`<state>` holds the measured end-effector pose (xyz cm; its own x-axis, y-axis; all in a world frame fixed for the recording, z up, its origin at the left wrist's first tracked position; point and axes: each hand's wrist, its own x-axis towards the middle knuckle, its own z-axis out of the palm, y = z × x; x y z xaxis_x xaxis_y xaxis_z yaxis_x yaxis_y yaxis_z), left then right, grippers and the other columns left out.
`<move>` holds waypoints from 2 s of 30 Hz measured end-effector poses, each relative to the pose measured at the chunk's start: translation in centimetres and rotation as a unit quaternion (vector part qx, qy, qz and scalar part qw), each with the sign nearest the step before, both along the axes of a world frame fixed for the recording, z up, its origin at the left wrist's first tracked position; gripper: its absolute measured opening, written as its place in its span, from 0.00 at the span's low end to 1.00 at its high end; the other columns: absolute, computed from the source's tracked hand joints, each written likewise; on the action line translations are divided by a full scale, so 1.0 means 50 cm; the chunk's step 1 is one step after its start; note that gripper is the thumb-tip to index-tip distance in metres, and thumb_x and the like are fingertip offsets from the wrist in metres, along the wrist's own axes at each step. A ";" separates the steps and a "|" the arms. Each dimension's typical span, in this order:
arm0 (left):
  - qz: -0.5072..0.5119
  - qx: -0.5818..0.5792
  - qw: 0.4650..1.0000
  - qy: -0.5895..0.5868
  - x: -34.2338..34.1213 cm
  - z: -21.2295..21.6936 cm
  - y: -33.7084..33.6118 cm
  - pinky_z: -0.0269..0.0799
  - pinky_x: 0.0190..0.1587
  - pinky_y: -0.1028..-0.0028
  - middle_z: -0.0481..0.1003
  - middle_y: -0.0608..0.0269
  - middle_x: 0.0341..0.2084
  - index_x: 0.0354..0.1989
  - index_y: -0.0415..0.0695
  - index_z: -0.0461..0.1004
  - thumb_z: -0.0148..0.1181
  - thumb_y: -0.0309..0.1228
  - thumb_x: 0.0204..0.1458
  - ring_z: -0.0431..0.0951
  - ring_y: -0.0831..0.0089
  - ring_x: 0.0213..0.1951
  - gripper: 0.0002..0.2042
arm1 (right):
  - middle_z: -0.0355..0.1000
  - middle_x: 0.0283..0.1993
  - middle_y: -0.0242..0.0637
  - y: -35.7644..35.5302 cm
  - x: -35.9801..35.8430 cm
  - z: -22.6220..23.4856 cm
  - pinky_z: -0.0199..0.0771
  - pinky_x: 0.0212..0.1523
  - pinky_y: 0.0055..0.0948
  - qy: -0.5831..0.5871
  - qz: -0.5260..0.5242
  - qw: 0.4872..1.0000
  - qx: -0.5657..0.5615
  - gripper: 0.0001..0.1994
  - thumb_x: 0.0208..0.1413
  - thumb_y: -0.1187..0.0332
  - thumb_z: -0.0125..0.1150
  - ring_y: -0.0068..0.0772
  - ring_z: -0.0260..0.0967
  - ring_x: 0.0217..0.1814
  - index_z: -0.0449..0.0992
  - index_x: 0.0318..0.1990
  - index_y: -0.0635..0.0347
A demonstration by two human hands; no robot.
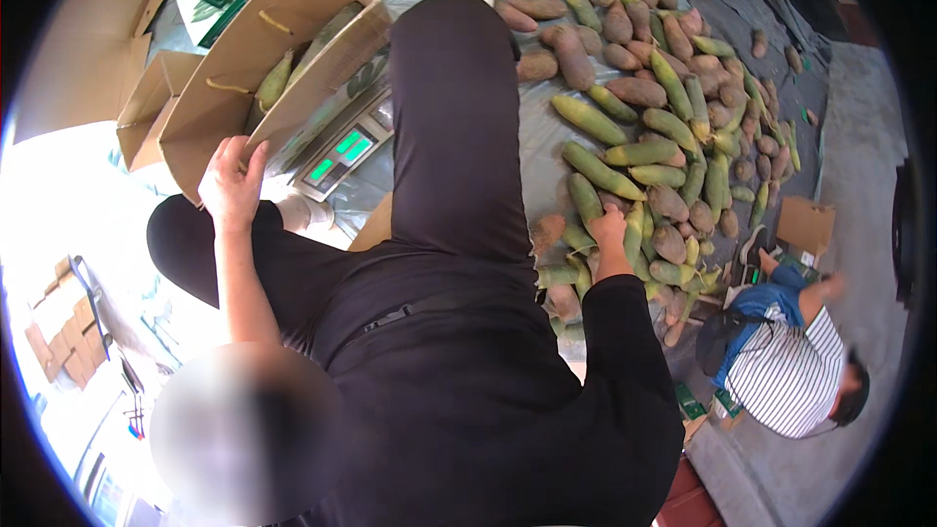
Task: The recorder is picking up radishes from a pile, putting them in a paper bag on a digital scale, and checking the weight.
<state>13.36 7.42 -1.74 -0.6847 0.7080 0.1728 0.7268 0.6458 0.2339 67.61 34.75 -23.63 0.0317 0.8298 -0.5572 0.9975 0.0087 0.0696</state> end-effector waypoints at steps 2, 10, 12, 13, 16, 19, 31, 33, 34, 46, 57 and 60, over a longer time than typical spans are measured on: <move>0.007 -0.003 1.000 0.002 0.000 0.002 0.001 0.71 0.35 0.65 0.75 0.61 0.29 0.32 0.45 0.75 0.62 0.40 0.48 0.76 0.59 0.32 0.11 | 0.66 0.57 0.48 0.007 -0.011 -0.003 0.63 0.60 0.38 -0.022 -0.010 1.000 -0.013 0.39 0.38 0.60 0.69 0.48 0.63 0.59 0.60 0.62 0.55; 0.020 -0.006 1.000 0.003 0.005 0.009 0.009 0.71 0.34 0.65 0.74 0.62 0.27 0.30 0.45 0.74 0.62 0.40 0.48 0.76 0.59 0.32 0.11 | 0.56 0.63 0.43 -0.004 -0.068 0.028 0.67 0.57 0.44 -0.076 -0.024 0.993 -0.090 0.43 0.35 0.59 0.75 0.47 0.54 0.65 0.59 0.62 0.53; 0.027 0.003 1.000 -0.008 0.006 0.012 0.011 0.70 0.33 0.65 0.72 0.62 0.25 0.28 0.45 0.73 0.62 0.40 0.47 0.75 0.59 0.31 0.11 | 0.57 0.62 0.42 -0.007 -0.082 0.028 0.67 0.57 0.45 -0.074 -0.036 0.994 -0.074 0.40 0.35 0.59 0.75 0.46 0.55 0.65 0.60 0.59 0.54; 0.034 0.010 0.999 -0.004 0.005 0.014 0.011 0.70 0.33 0.65 0.72 0.62 0.25 0.28 0.45 0.73 0.62 0.40 0.47 0.75 0.59 0.31 0.11 | 0.58 0.62 0.42 -0.011 -0.089 0.024 0.67 0.57 0.45 -0.078 -0.053 0.994 -0.062 0.38 0.35 0.59 0.75 0.45 0.56 0.64 0.62 0.56 0.54; 0.008 0.007 1.000 0.008 0.006 0.019 0.011 0.70 0.32 0.65 0.71 0.63 0.23 0.27 0.46 0.74 0.61 0.40 0.47 0.75 0.62 0.30 0.11 | 0.60 0.60 0.41 -0.015 -0.102 0.020 0.66 0.57 0.46 -0.044 -0.092 0.993 -0.067 0.36 0.35 0.60 0.76 0.43 0.57 0.64 0.63 0.54 0.54; 0.021 -0.012 1.000 -0.003 0.005 0.022 0.012 0.70 0.33 0.65 0.71 0.63 0.23 0.27 0.46 0.74 0.61 0.40 0.47 0.75 0.62 0.31 0.11 | 0.61 0.60 0.39 -0.022 -0.113 0.030 0.66 0.57 0.46 -0.077 -0.071 0.992 -0.067 0.38 0.34 0.60 0.76 0.42 0.57 0.64 0.62 0.55 0.54; 0.008 -0.036 0.999 -0.017 -0.008 0.027 0.003 0.71 0.34 0.64 0.71 0.63 0.24 0.27 0.46 0.74 0.62 0.43 0.46 0.75 0.62 0.32 0.13 | 0.64 0.58 0.39 -0.044 -0.164 0.040 0.67 0.55 0.46 -0.083 -0.038 0.992 -0.087 0.37 0.32 0.60 0.77 0.43 0.61 0.62 0.63 0.52 0.55; -0.001 -0.020 1.000 -0.015 -0.008 0.025 0.000 0.71 0.34 0.64 0.70 0.63 0.23 0.26 0.46 0.73 0.62 0.43 0.45 0.75 0.62 0.33 0.13 | 0.66 0.57 0.41 -0.029 -0.154 0.035 0.68 0.55 0.45 -0.047 -0.029 0.995 -0.079 0.37 0.31 0.62 0.77 0.45 0.61 0.61 0.63 0.52 0.58; 0.004 -0.016 1.000 -0.013 -0.010 0.025 -0.002 0.71 0.34 0.64 0.70 0.63 0.23 0.26 0.46 0.73 0.62 0.43 0.45 0.75 0.62 0.33 0.13 | 0.66 0.56 0.42 -0.016 -0.149 0.035 0.68 0.54 0.46 -0.001 -0.018 0.997 -0.069 0.36 0.31 0.63 0.77 0.48 0.62 0.60 0.63 0.51 0.58; -0.011 -0.003 0.999 -0.044 -0.017 0.033 -0.012 0.72 0.35 0.65 0.70 0.63 0.24 0.26 0.46 0.73 0.63 0.43 0.45 0.75 0.64 0.33 0.13 | 0.69 0.40 0.37 0.188 -0.347 0.237 0.67 0.43 0.28 0.466 -0.009 0.883 0.053 0.23 0.35 0.78 0.69 0.30 0.66 0.40 0.67 0.43 0.66; -0.021 0.006 0.999 -0.045 -0.018 0.033 -0.021 0.71 0.36 0.66 0.70 0.63 0.25 0.26 0.46 0.73 0.62 0.43 0.45 0.75 0.65 0.34 0.13 | 0.68 0.46 0.42 0.133 -0.816 0.628 0.65 0.53 0.35 0.485 0.351 0.790 0.130 0.29 0.32 0.70 0.70 0.40 0.65 0.51 0.69 0.48 0.63; -0.016 0.005 0.998 -0.057 -0.019 0.033 -0.021 0.71 0.37 0.65 0.71 0.63 0.25 0.27 0.46 0.73 0.62 0.43 0.45 0.75 0.65 0.35 0.13 | 0.69 0.46 0.41 0.077 -0.911 0.669 0.64 0.53 0.37 0.475 0.472 0.733 0.119 0.28 0.32 0.67 0.70 0.43 0.65 0.50 0.70 0.46 0.60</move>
